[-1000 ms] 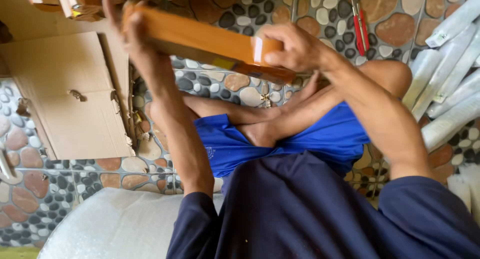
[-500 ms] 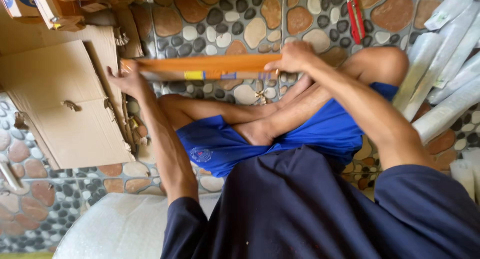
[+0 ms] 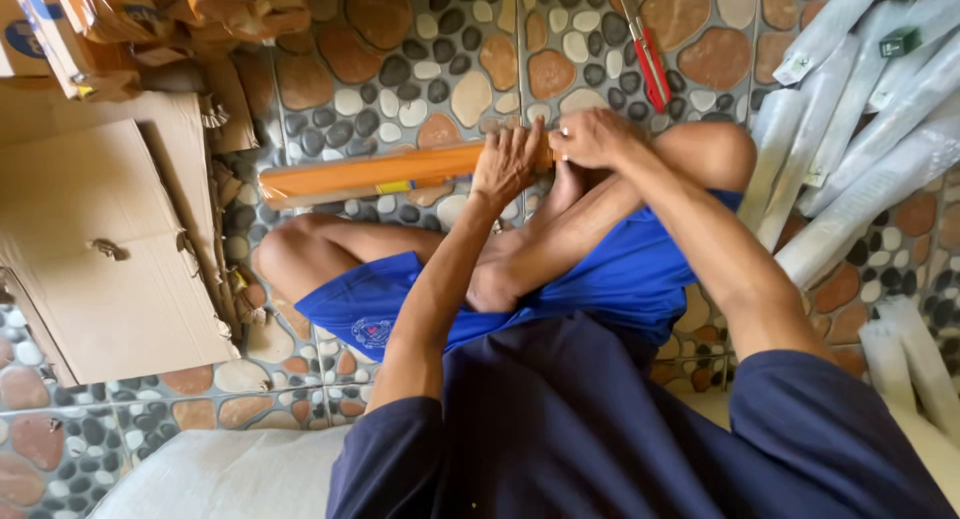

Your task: The person sits on the floor and wraps cylindrical items in cardboard and tape. They fold the cardboard around the items, secure it with tape, and place the finished packages aside.

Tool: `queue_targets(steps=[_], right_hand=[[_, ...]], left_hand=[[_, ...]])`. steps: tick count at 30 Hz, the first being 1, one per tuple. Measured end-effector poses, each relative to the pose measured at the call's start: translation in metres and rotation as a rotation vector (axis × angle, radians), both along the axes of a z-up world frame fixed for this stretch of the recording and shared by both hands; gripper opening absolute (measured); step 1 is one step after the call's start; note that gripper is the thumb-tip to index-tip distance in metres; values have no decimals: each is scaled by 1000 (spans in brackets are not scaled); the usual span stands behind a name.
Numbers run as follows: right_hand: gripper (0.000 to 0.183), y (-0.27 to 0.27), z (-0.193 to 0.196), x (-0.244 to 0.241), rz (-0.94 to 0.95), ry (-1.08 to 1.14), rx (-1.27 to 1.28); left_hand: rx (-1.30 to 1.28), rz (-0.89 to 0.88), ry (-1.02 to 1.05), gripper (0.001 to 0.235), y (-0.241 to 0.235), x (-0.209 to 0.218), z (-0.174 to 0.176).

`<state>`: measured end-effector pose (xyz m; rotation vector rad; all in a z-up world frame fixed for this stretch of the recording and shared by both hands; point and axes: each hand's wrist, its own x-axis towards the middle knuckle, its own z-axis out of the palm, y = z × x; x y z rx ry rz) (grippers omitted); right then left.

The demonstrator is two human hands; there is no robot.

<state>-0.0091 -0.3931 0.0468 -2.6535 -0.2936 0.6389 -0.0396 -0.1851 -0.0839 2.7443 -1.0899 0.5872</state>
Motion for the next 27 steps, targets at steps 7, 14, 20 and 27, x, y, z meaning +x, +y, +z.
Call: queue_targets(steps=[7,14,20,27], right_hand=[[45,26,-6,-8,-72,253,3],[30,-58,-77,29,-559,-692,283],[18,-88,-89,35,-899,-251,40],[66,-4,221,-43,-291,289,-120]], left_hand=[[145,-147,156,103,50,-17,11],[166,-246,141,61,71,-10,85],[348,-230,230,94,88,-1,102],[360,-211,212,100,111,-2,104]])
